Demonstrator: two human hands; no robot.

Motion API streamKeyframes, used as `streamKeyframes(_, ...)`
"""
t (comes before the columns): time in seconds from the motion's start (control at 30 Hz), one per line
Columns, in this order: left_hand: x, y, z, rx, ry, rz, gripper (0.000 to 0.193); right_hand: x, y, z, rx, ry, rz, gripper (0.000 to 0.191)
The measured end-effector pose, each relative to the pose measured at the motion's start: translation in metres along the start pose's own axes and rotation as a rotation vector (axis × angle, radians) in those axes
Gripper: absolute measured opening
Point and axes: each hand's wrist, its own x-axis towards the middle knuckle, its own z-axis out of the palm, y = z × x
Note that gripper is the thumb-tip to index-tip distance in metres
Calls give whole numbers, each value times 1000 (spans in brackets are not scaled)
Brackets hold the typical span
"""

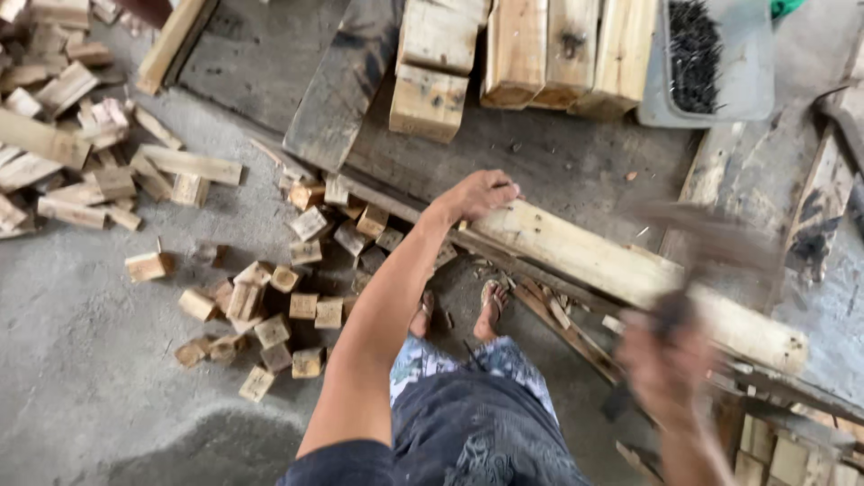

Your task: The person repeatedly hammers nails into wooden planks and blocks using a hammer. They pick up nails from a nearby container, position them on the wood, and drive them in. The person also flips and repositions the wood pieces during the process.

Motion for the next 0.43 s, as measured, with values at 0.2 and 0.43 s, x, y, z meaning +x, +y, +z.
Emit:
streamKeyframes(0.2,-9,-4,1,55,73,15,61,-5,-3,23,202,107,-286,39)
streamKeyframes(0.43,-6,18,-5,85,75,-33,62,1,-24,42,-150,-317,265,28)
